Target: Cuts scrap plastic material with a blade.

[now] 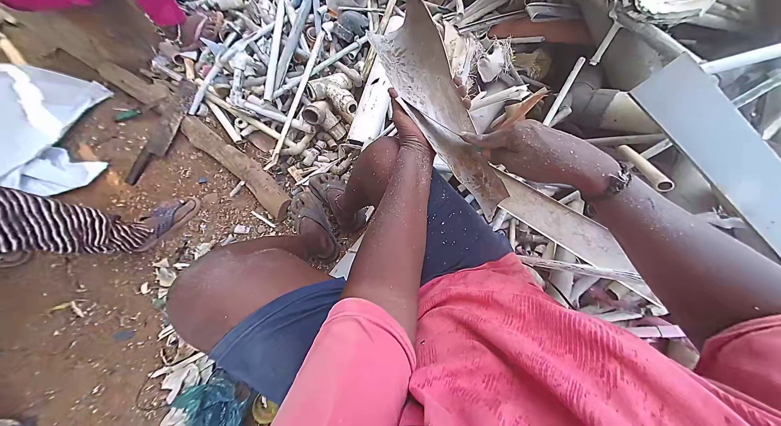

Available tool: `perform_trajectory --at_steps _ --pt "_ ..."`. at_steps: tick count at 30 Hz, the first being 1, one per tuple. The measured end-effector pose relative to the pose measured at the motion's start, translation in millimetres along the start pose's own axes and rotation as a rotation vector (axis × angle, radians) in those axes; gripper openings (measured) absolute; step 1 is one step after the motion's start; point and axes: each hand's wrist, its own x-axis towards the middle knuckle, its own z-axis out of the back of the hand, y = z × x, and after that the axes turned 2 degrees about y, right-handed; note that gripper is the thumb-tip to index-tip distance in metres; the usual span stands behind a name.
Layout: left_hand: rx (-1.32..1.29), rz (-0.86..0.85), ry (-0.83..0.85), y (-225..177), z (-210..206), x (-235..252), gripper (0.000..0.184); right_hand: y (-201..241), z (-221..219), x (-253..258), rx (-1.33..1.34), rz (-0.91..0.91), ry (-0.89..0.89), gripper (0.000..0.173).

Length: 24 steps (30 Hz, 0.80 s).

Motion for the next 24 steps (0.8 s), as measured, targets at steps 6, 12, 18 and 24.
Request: perform_trajectory --at_steps 6,12,18,24 --pt "0.012 0.023 -0.033 2.9 -6.7 -1.3 0.117 7.2 2.7 8.5 -0.026 -0.052 -0.005 0.040" --pt "0.054 -0.106 -0.080 -4.4 -12.0 -3.4 0.114 20.0 11.1 14.0 -0.100 -0.040 0.023 0.037" --pt "0.164 -0.335 -0.184 3.4 -18.0 -9.2 0.068 18.9 16.0 49.0 -0.132 -0.123 0.024 0.030" --pt "0.046 -0.134 -0.146 -5.2 -13.2 -3.7 0.094 25.1 8.2 23.1 -0.192 -0.093 0.032 0.025"
